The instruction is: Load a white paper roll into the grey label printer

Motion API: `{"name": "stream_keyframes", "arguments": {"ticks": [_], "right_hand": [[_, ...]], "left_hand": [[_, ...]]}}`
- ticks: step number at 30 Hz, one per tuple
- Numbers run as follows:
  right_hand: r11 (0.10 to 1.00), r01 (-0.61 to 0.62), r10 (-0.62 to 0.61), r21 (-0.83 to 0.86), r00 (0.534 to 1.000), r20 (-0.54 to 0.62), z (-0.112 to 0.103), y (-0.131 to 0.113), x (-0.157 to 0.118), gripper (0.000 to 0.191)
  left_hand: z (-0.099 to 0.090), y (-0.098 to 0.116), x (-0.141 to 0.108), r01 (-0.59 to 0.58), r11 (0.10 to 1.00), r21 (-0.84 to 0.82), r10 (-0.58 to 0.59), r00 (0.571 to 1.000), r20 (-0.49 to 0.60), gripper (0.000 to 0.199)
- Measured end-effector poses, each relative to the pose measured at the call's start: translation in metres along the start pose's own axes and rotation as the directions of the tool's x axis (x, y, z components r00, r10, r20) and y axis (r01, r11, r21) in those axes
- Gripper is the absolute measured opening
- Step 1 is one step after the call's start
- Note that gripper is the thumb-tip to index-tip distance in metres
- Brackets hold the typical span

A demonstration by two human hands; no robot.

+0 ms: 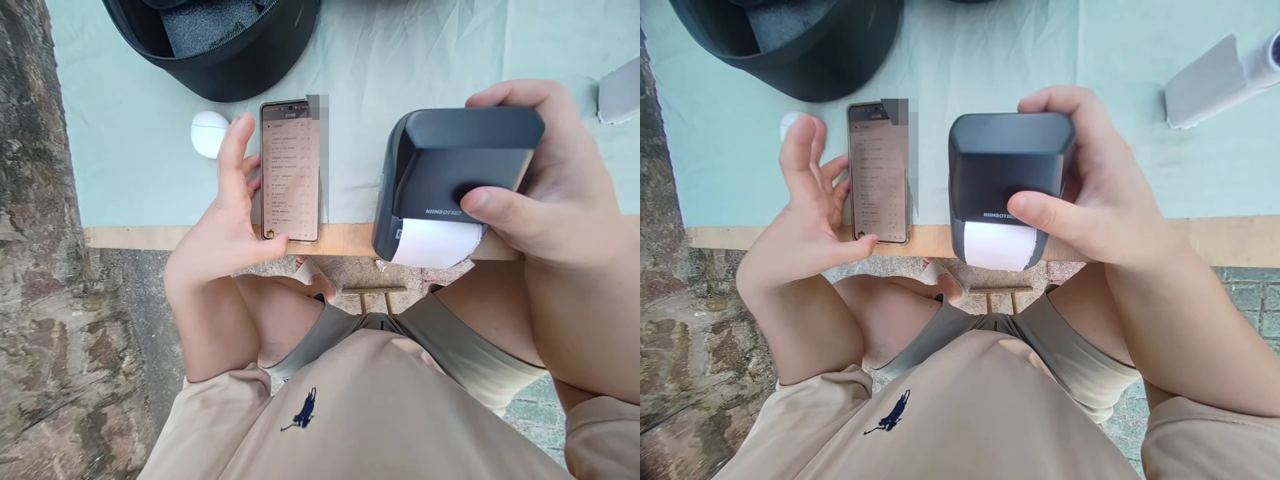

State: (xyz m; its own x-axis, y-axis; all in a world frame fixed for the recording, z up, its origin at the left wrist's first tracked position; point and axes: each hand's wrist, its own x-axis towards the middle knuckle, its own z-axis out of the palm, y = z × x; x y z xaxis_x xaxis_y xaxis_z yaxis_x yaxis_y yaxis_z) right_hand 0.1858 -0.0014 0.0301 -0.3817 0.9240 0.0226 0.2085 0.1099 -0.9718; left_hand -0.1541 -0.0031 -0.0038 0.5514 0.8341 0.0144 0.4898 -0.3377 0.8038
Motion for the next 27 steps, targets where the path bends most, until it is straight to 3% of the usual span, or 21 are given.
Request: {"name": "stream_keyframes", "arguments": {"ticks": [7, 16, 18, 19, 20, 21, 22, 23, 25, 27], "right_hand": [[0.998, 0.035, -0.034, -0.046, 0.999, 0.005, 0.001, 0.001, 0.001, 0.056], [0.999, 0.019, -0.019, -0.05, 1.0, -0.001, 0.0, -0.001, 0.001, 0.056], [0.997, 0.031, -0.031, -0.072, 1.0, -0.003, 0.0, -0.002, 0.001, 0.055], [0.996, 0.034, -0.035, -0.079, 0.999, -0.005, -0.001, -0.003, 0.001, 0.055], [0.996, 0.036, -0.036, -0.082, 0.999, -0.003, -0.001, -0.003, 0.001, 0.054], [0.996, 0.035, -0.035, -0.08, 0.999, -0.003, -0.002, -0.003, 0.0, 0.054], [0.996, 0.033, -0.033, -0.078, 0.999, -0.001, -0.003, -0.002, 0.0, 0.055], [0.997, 0.031, -0.031, -0.076, 1.0, 0.002, -0.003, -0.002, 0.0, 0.055], [0.997, 0.026, -0.025, -0.067, 1.0, 0.011, -0.003, -0.001, -0.001, 0.056], [0.999, 0.018, -0.017, -0.05, 1.0, 0.014, -0.002, 0.0, 0.0, 0.057]], "left_hand": [[0.002, -0.002, 0.002, 0.057, 0.998, 0.013, -0.055, 0.993, -0.108, 0.142], [0.0, -0.001, 0.002, 0.041, 0.999, 0.006, -0.04, 0.993, -0.11, 0.141], [0.002, 0.006, 0.005, 0.036, 0.995, -0.095, -0.056, 0.974, -0.221, 0.124], [0.003, 0.011, 0.008, 0.016, 0.988, -0.156, -0.067, 0.943, -0.325, 0.109], [0.005, 0.016, 0.011, 0.006, 0.977, -0.213, -0.112, 0.867, -0.486, 0.083], [0.007, 0.021, 0.015, -0.042, 0.972, -0.231, -0.13, 0.724, -0.677, 0.051], [0.008, 0.025, 0.019, -0.099, 0.97, -0.221, -0.126, 0.572, -0.81, 0.033], [0.01, 0.029, 0.023, -0.146, 0.97, -0.196, -0.109, 0.459, -0.882, 0.028], [0.013, 0.033, 0.028, -0.152, 0.973, -0.176, -0.093, 0.436, -0.895, 0.021], [0.014, 0.035, 0.031, -0.156, 0.978, -0.141, -0.053, 0.468, -0.882, 0.019]]}}
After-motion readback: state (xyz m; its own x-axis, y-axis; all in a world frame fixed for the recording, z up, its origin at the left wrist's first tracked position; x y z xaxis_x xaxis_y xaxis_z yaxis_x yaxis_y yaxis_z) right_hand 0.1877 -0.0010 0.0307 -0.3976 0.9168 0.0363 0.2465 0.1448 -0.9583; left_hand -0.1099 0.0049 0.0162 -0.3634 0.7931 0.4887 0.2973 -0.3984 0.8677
